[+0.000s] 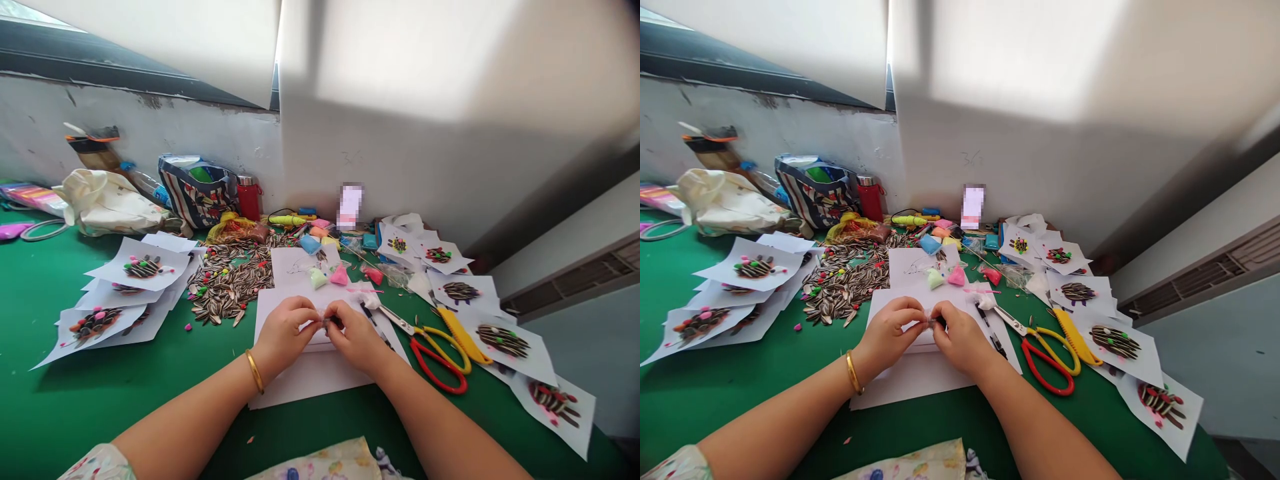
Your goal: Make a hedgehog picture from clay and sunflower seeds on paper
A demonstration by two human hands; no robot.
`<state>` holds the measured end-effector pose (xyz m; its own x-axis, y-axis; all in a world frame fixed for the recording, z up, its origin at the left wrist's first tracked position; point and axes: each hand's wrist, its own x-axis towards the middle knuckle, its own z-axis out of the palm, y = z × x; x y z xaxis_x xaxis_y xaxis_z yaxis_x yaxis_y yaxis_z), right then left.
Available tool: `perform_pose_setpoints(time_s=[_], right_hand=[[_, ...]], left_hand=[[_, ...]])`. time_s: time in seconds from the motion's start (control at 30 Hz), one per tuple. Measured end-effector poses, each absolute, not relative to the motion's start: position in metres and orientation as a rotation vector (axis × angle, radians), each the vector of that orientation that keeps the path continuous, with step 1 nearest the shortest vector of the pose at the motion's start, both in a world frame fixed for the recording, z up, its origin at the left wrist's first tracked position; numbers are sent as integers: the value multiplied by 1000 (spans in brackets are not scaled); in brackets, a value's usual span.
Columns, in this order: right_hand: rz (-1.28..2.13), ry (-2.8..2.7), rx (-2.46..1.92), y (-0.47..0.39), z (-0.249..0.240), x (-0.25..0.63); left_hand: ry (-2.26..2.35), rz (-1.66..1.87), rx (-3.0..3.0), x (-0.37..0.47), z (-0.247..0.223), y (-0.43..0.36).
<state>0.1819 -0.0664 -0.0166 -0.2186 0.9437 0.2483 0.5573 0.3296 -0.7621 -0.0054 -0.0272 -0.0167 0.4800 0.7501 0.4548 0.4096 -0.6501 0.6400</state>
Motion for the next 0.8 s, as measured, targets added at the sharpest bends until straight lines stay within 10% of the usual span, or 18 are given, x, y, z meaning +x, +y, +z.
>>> perform_pose_setpoints(time_s=[0.8], right_hand=[[245, -1709, -1485, -37, -27, 224]], left_hand=[[1032, 1104, 1536, -6, -15, -13]])
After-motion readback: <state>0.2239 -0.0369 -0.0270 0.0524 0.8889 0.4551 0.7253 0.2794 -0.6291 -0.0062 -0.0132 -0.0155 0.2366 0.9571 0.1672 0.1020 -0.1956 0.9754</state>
